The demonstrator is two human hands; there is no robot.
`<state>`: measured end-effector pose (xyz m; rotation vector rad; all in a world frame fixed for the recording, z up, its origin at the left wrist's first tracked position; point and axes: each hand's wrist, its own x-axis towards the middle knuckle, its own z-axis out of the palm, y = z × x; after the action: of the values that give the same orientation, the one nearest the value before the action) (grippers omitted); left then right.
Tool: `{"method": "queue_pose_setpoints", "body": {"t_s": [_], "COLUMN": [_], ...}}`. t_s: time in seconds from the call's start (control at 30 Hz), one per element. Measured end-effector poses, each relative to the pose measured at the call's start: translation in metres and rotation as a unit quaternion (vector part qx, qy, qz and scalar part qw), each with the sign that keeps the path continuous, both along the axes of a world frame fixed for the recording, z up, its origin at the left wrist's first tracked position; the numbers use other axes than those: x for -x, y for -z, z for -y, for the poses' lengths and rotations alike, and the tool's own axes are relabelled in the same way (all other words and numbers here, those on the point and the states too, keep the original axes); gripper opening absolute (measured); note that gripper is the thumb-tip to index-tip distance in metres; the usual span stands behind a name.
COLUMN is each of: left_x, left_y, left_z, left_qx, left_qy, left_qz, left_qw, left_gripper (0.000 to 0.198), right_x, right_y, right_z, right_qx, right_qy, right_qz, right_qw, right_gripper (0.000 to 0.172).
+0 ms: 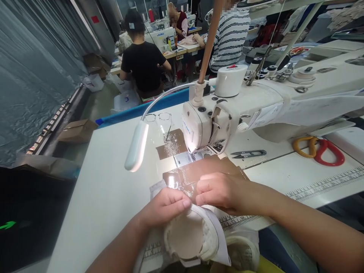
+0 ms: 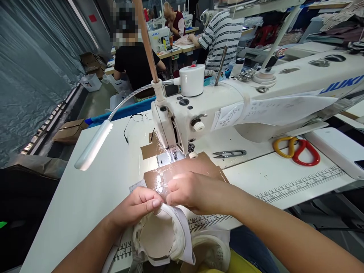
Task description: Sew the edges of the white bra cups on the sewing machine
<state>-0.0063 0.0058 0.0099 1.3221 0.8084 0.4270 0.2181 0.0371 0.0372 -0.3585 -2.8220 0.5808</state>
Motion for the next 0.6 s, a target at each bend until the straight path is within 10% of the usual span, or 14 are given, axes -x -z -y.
{"method": "queue_pose_setpoints", "body": {"t_s": [0.33, 0.6], "left_x": [-0.001, 0.004], "left_y": [0.009, 0.000], "left_z": [-0.001, -0.008], "left_qx": [0.058, -0.108], "left_qy": [-0.027, 0.012], "left_qz": [0.018, 0.011], "left_qw": [0.998, 0.994], "left_gripper": [0.034, 0.020], "right_x": [-0.001, -0.004], "right_y": [0.018, 0.021], "right_z": [0.000, -0.003], "right_qx": [0.152, 0.207], "right_qy": [0.005, 0.051], "right_qz": [-0.086, -0.076], "right_qw": [0.985, 0.974], "right_gripper": [0.022, 0.019]}}
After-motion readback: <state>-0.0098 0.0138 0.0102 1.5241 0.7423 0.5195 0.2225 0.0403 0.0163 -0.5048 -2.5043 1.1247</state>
